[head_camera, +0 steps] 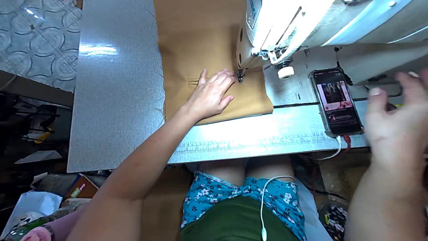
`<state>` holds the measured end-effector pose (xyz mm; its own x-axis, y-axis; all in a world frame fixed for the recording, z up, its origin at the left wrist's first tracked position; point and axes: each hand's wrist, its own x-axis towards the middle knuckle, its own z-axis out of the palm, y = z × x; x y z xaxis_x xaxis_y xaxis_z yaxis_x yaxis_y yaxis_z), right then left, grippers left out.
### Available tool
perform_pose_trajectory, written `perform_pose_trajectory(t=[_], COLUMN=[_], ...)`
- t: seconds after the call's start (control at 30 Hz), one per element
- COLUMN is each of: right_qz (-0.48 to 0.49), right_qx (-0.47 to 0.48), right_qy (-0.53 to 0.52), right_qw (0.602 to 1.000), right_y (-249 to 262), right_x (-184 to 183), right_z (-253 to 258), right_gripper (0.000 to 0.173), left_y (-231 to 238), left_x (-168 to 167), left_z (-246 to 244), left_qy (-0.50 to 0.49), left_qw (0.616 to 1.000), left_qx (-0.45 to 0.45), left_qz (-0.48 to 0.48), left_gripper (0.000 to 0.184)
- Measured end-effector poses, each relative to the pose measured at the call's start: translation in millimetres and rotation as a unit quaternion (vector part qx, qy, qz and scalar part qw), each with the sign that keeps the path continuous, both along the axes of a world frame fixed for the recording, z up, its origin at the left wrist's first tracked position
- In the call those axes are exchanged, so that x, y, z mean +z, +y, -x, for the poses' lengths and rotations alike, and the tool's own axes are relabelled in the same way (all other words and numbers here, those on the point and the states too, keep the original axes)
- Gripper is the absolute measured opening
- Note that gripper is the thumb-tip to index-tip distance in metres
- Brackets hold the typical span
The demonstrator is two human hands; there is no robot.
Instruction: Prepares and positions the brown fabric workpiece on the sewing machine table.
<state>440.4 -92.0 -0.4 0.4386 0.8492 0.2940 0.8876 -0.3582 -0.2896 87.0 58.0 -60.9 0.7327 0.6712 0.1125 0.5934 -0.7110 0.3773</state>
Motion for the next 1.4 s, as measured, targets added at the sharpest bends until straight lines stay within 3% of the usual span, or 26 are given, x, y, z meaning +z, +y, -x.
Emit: perform_pose_trajectory(t=[0.17, 0.23, 0.3, 0.37, 0.43, 0.53, 0.57, 0.63, 0.7, 0.8, 0.97, 1.07, 1.13, 1.2, 1.3, 1.4], right_qz=[0.007, -0.001, -0.050, -0.057, -0.055, -0.020, -0.004, 0.015, 0.004, -0.011, -0.010, 0.013, 0.029, 0.032, -0.020, -0.054], right_qx=[0.136, 0.196, 0.237, 0.251, 0.260, 0.301, 0.310, 0.314, 0.303, 0.305, 0.346, 0.398, 0.442, 0.476, 0.501, 0.499], right_qy=[0.055, 0.077, 0.099, 0.111, 0.109, 0.069, 0.059, 0.049, 0.044, 0.046, 0.066, 0.060, 0.052, 0.028, -0.003, -0.041], right_qw=[0.989, 0.978, 0.965, 0.960, 0.958, 0.951, 0.949, 0.948, 0.952, 0.951, 0.936, 0.915, 0.895, 0.879, 0.865, 0.864], right_y=[7.7, 17.6, 30.3, 38.9, 43.8, 42.4, 39.6, 31.2, 21.1, -0.6, -42.8, -46.5, -35.3, -21.9, -7.8, -5.4], right_x=[-9.2, -15.4, -22.1, -16.9, -13.7, -21.8, -29.4, -47.8, -62.2, -71.7, -69.6, -63.5, -56.0, -51.7, -56.4, -39.3], right_z=[94.7, 118.9, 137.8, 151.8, 161.4, 168.6, 170.0, 173.3, 179.1, 185.9, 169.9, 150.8, 139.5, 134.0, 136.6, 145.1], right_gripper=[0.047, 0.042, 0.037, 0.035, 0.034, 0.027, 0.027, 0.032, 0.036, 0.038, 0.045, 0.045, 0.044, 0.039, 0.016, 0.016], left_y=[8.9, 28.4, 33.1, -8.9, -81.1, -132.5, -128.4, -106.7, -71.4, -52.6, -89.2, -113.8, -119.2, -110.4, -77.8, -61.2], left_x=[15.0, 29.3, 39.7, 45.8, 58.7, 96.2, 100.6, 74.1, 38.8, 7.5, 8.5, 10.0, 11.0, 15.1, 20.0, 16.3], left_z=[12.1, 37.7, 63.8, 61.1, 34.6, -8.4, -17.2, -26.4, -33.2, -28.0, -9.2, 0.7, 1.9, -1.3, -10.7, -19.9], left_qy=[-0.014, -0.019, 0.054, 0.161, 0.249, 0.312, 0.285, 0.139, 0.039, 0.014, -0.012, -0.013, -0.023, -0.058, -0.098, -0.078], left_qw=[0.998, 0.992, 0.973, 0.948, 0.927, 0.915, 0.923, 0.977, 0.993, 0.997, 0.996, 0.994, 0.995, 0.996, 0.995, 0.997], left_qx=[0.052, 0.123, 0.220, 0.274, 0.278, 0.200, 0.181, 0.154, 0.104, 0.037, -0.036, -0.076, -0.074, -0.055, -0.013, 0.008], left_qz=[0.025, 0.029, 0.044, 0.030, 0.014, 0.160, 0.185, 0.051, -0.047, -0.072, -0.082, -0.075, -0.070, -0.049, -0.029, -0.018], left_gripper=[0.044, 0.042, 0.046, 0.051, 0.052, 0.053, 0.047, 0.027, 0.026, 0.034, 0.031, 0.039, 0.043, 0.036, 0.034, 0.035])
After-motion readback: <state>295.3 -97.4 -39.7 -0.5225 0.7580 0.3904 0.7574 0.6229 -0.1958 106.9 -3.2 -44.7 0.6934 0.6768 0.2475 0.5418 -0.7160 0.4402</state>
